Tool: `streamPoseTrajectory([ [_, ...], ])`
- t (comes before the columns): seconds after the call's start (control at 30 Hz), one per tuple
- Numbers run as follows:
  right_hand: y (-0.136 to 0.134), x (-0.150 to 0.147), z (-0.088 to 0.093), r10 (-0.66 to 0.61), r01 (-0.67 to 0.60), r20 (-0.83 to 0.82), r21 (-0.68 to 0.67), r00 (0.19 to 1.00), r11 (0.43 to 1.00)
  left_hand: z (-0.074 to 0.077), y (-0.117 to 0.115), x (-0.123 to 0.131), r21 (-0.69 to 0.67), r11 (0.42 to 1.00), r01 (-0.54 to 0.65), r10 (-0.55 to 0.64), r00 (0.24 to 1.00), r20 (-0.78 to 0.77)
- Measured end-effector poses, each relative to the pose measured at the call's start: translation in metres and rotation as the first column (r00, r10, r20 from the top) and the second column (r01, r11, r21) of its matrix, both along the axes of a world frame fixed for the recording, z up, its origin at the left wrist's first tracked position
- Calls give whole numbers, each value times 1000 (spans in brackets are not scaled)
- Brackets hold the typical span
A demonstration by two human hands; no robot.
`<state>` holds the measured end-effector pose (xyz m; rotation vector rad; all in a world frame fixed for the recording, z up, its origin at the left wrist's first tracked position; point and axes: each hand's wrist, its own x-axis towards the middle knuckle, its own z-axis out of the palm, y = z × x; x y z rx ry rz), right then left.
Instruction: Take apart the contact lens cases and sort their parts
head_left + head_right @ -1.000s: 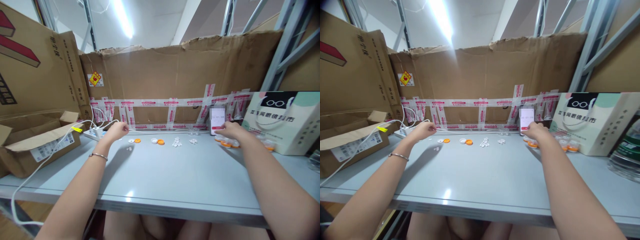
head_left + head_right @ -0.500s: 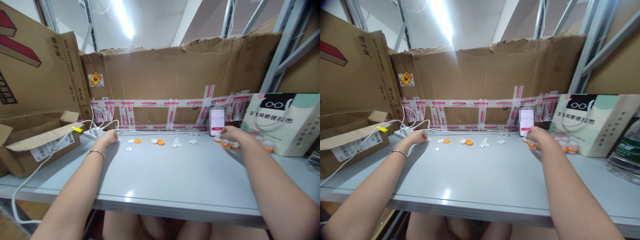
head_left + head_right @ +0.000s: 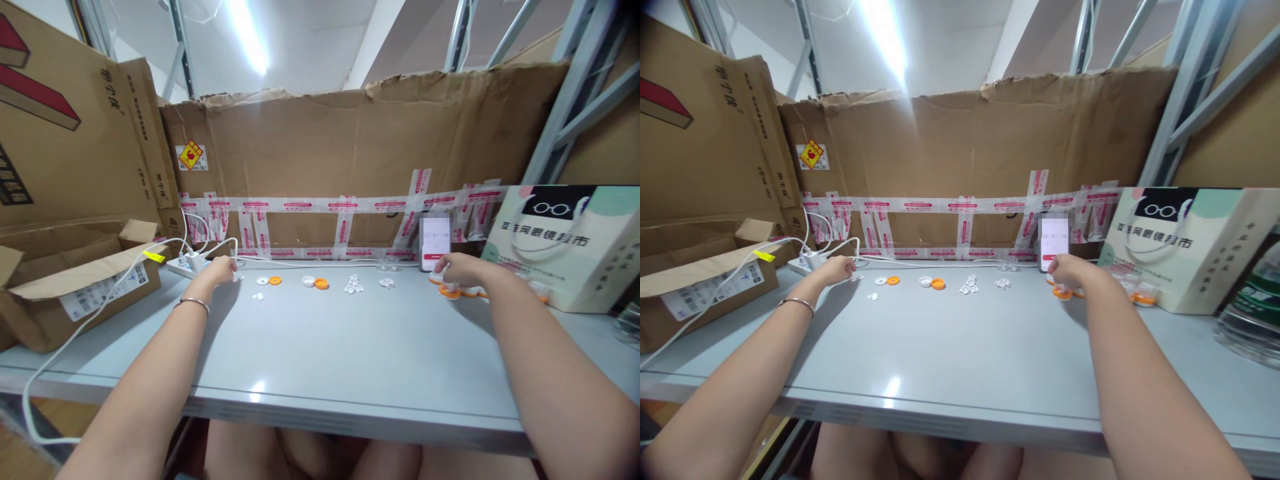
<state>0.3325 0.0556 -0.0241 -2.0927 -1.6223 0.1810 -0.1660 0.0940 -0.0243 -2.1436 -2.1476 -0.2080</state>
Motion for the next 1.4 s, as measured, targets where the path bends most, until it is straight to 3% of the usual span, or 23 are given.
streamPoseTrajectory([
  [0.1,-5,-6,4,47,-68,-111,-193,993,979,4,-2,3,33,999,-15,15,1000,-4],
  [0.2,-12,-18,7,198,-272,-279,-260,940,927,10,-6,9,43,999,-13,14,1000,-10],
  [0.3,-19,-40,9,374,-492,-401,-248,836,835,17,-13,18,31,999,17,-16,1000,-18],
  [0.4,-29,-73,11,530,-643,-407,-219,744,734,24,-22,31,21,997,71,-71,997,-21],
  [0.5,-40,-110,11,641,-758,-427,-201,638,620,29,-34,49,5,983,184,-184,983,6],
  [0.57,-47,-130,9,682,-799,-446,-146,579,583,30,-43,63,-51,953,298,-296,954,51],
  [0.67,-52,-151,4,726,-807,-406,-51,555,588,25,-58,88,-195,838,510,-475,857,200],
  [0.73,-53,-160,-1,735,-781,-349,14,581,624,18,-67,106,-303,754,582,-513,811,282],
  [0.83,-52,-169,-8,736,-736,-277,125,618,665,7,-77,130,-277,689,670,-596,741,310],
  [0.93,-52,-176,-14,750,-729,-259,192,608,657,-4,-81,145,-206,626,752,-672,655,346],
  [1.13,-53,-184,-21,784,-756,-317,236,533,610,-20,-75,151,-78,616,784,-701,590,400],
  [1.4,-48,-186,-31,702,-670,-108,228,704,707,-22,-75,154,-73,571,817,-707,536,462],
])
